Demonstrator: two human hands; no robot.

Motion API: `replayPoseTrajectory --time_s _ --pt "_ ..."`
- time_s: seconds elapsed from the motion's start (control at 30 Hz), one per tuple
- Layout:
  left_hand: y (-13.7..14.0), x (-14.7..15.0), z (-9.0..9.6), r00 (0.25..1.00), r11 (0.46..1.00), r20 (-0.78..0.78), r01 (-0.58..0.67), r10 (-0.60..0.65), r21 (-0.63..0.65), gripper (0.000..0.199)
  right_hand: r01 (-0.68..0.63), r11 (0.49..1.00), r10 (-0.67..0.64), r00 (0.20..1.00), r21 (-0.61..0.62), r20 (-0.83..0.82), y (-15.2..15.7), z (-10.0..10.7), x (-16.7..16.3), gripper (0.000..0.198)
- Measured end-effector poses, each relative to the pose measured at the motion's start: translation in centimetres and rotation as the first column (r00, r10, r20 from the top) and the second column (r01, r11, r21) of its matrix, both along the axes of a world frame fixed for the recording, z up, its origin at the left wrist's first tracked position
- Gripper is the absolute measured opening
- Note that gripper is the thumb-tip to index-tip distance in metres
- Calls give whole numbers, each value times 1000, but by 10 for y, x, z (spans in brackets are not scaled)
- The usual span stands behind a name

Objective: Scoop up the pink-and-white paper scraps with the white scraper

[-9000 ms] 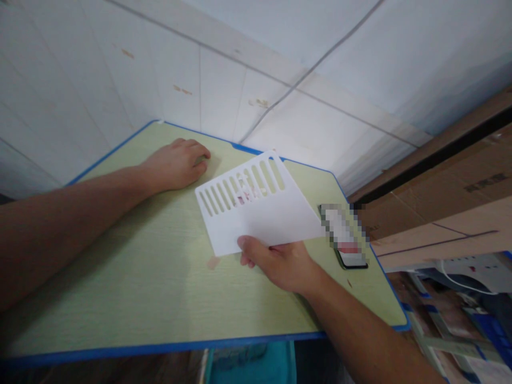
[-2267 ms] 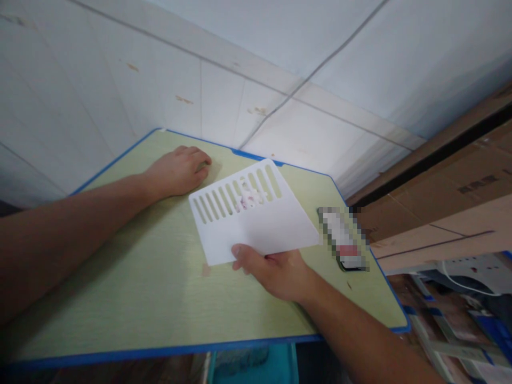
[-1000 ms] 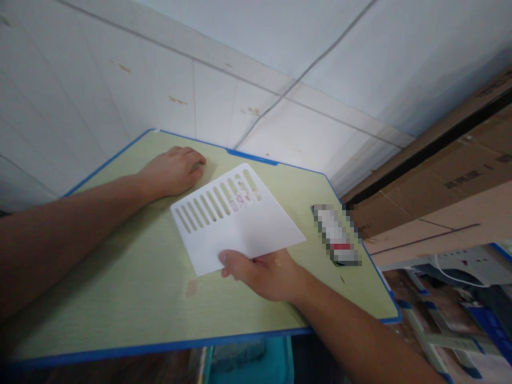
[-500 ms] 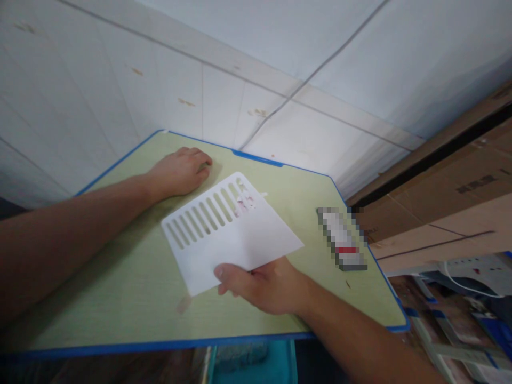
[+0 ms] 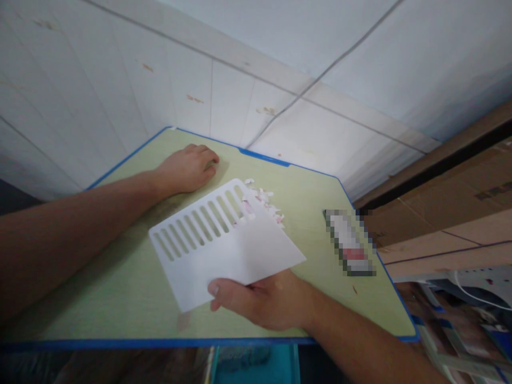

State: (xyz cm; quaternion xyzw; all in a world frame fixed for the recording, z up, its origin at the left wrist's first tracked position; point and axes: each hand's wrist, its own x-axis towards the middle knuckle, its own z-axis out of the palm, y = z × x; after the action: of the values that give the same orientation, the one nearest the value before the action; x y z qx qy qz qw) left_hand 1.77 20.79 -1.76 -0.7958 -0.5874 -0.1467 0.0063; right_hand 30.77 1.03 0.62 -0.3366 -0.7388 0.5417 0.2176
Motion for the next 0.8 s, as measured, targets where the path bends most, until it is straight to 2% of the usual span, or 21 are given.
replayPoseTrajectory --time_s 0.07,0.2,0.37,0.53,0.8 --pt "0 0 0 1000 1000 0 7 -7 -7 55 -31 999 31 999 -32 -11 -1 -1 0 39" --pt "-2 1 2 1000 1000 -6 -9 9 -11 57 28 999 -28 999 -18 -17 0 -1 -1 43" --pt "-3 2 3 1000 1000 -17 0 0 -4 55 -20 988 15 999 -155 -32 1 -1 0 39" --pt "-2 1 2 1000 1000 -14 -5 5 3 53 -18 975 13 1000 -220 -25 0 -3 0 38" --pt "-5 2 4 1000 1000 -1 -18 18 -19 54 -50 965 41 998 -256 -41 1 5 -2 40"
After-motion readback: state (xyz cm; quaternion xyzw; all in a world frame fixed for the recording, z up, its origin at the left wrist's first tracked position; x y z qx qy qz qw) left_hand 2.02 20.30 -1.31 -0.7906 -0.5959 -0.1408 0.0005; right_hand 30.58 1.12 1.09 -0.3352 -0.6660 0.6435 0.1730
